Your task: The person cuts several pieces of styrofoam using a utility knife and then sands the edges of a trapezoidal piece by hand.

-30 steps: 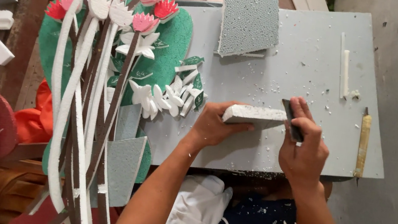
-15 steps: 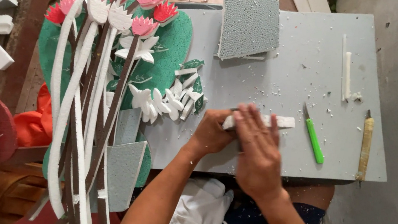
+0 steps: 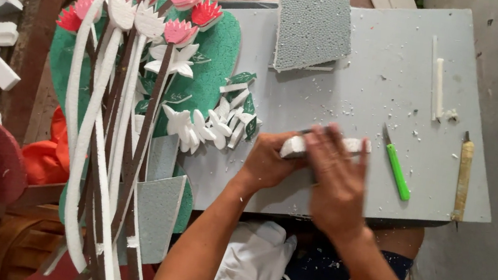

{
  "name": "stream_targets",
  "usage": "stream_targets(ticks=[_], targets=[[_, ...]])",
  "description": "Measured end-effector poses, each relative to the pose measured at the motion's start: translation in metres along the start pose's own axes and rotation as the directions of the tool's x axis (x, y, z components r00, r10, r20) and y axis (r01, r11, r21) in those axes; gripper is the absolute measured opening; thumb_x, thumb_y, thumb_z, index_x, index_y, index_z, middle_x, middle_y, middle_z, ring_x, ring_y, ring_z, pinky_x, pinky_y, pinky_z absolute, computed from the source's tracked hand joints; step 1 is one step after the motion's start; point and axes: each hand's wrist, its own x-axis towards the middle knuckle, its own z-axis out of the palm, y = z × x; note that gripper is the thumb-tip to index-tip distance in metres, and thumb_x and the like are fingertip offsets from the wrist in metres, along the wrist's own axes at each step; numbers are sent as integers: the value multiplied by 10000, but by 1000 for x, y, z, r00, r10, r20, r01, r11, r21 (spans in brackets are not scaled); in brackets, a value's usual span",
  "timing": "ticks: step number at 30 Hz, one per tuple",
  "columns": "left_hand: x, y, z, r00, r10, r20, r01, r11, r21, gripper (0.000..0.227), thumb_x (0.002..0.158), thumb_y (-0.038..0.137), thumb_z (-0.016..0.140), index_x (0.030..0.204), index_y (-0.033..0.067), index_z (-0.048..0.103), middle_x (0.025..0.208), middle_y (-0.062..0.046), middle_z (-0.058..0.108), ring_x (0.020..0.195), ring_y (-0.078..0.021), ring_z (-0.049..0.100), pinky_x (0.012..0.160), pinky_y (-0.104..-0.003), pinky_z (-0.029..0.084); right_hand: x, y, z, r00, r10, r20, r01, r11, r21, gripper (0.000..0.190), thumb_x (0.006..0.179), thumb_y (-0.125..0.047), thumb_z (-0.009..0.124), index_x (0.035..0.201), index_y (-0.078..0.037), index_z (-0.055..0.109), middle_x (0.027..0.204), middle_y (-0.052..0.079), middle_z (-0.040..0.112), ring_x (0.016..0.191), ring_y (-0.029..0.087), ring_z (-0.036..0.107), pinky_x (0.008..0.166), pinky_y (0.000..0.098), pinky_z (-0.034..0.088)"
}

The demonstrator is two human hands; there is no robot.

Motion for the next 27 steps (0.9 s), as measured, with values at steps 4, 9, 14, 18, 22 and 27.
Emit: stream_targets(ticks=[4, 9, 14, 18, 22, 27], targets=[[4, 30, 4, 996, -50, 72, 56, 995, -79, 321, 752, 250, 894, 1033, 142, 783, 949, -87, 797, 981, -219, 754, 895, -376, 574, -13, 45, -16, 996, 87, 9, -86, 992, -95, 497, 1014, 4, 453, 1490, -60, 584, 1548, 112, 557, 1486, 309, 428, 1276, 453, 83], [2, -12, 3, 1000, -10, -7, 10, 999, 41, 155, 729, 148, 843, 865, 137, 769, 742, -78, 745, 794, -174, 742, 714, -332, 558, 0, -17, 12, 999, 42, -12, -42, 999, 23, 563, 951, 79, 449, 1460, -115, 592, 1550, 78, 536, 1496, 279, 396, 1282, 496, 63], [5, 33, 0, 998, -59, 32, 62, 995, -83, 306, 713, 193, 897, 991, 127, 787, 912, -83, 798, 953, -201, 751, 827, -337, 563, -20, 42, -7, 998, 59, 18, -57, 993, -104, 489, 1017, 54, 463, 1481, -57, 569, 1563, 128, 520, 1501, 295, 371, 1260, 516, 49], [5, 18, 1, 997, -74, 37, 75, 996, -39, 294, 720, 218, 909, 980, 159, 785, 875, -68, 784, 929, -182, 747, 823, -350, 570, -11, 11, 1, 995, 97, -33, -99, 994, -36, 469, 1032, 15, 432, 1466, -71, 589, 1537, 120, 551, 1489, 296, 398, 1268, 510, 57], [-1, -43, -3, 999, -43, 8, 43, 999, 33, 134, 759, 209, 863, 705, 183, 743, 596, -14, 698, 610, -72, 642, 593, -283, 509, 10, -34, 10, 1000, -7, -9, 7, 1000, -11, 475, 1012, -45, 441, 1448, -135, 609, 1535, 60, 557, 1484, 268, 430, 1287, 520, 26], [3, 31, 1, 997, -61, 44, 63, 997, -51, 314, 734, 216, 905, 1015, 139, 788, 933, -102, 796, 985, -240, 748, 855, -379, 576, -35, 68, -16, 989, 146, -2, -145, 981, -130, 455, 1062, -24, 428, 1476, -91, 606, 1526, 135, 572, 1480, 323, 419, 1254, 555, 56]])
